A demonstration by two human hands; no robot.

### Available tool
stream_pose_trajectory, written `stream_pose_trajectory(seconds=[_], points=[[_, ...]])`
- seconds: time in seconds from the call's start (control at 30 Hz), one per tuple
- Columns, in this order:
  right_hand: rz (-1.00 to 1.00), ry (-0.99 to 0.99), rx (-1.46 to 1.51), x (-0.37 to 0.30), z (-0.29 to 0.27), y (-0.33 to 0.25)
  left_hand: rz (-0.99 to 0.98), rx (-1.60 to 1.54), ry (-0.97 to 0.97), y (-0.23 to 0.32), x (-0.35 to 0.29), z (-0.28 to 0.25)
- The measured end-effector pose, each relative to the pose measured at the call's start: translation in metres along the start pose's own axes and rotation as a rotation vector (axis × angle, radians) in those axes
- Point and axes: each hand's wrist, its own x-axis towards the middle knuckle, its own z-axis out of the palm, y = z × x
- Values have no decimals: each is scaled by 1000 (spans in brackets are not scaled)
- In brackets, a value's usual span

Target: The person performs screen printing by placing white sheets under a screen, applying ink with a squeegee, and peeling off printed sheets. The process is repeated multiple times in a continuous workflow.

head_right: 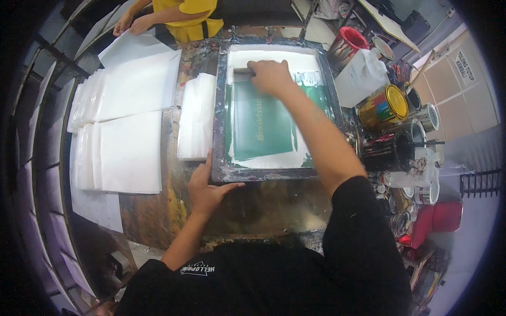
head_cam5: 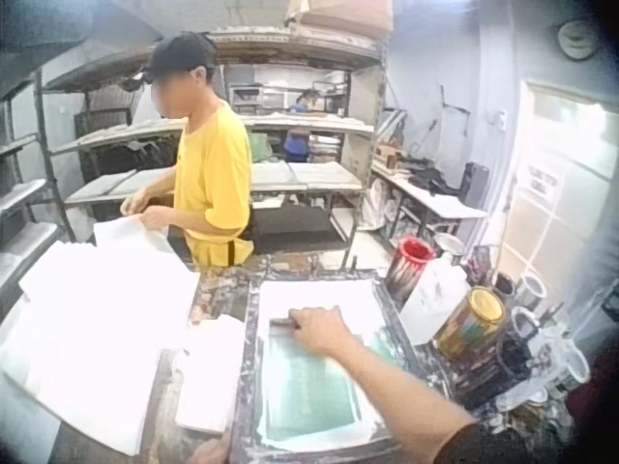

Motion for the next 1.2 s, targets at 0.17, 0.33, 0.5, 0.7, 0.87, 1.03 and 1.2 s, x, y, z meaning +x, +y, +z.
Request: stream_pose_trajectory(seconds=[0.17, 0.33, 0.5, 0.7, 0.87, 1.03, 1.2], points=[[-64, 64, 8, 30, 1, 17, 54, -116, 67, -4, -3, 5], [-65, 190, -60, -40, 12, -9, 46, -101, 38, 0, -4, 2], [-90, 102, -18, -157, 0, -50, 37, -123, 43, 2, -4, 0], [-124, 365, 8, -218, -71, -89, 57, -547, 248, 27, 24, -4], [-215, 949, -105, -158, -133, -80, 348, -723, 334, 76, 87, -49], [-192, 924, -132, -131, -166, -74, 106, 175, 210, 6, 65, -41], [-177, 803, -22, -122, -201, -74, -29, 395, 147, -7, 46, -22]])
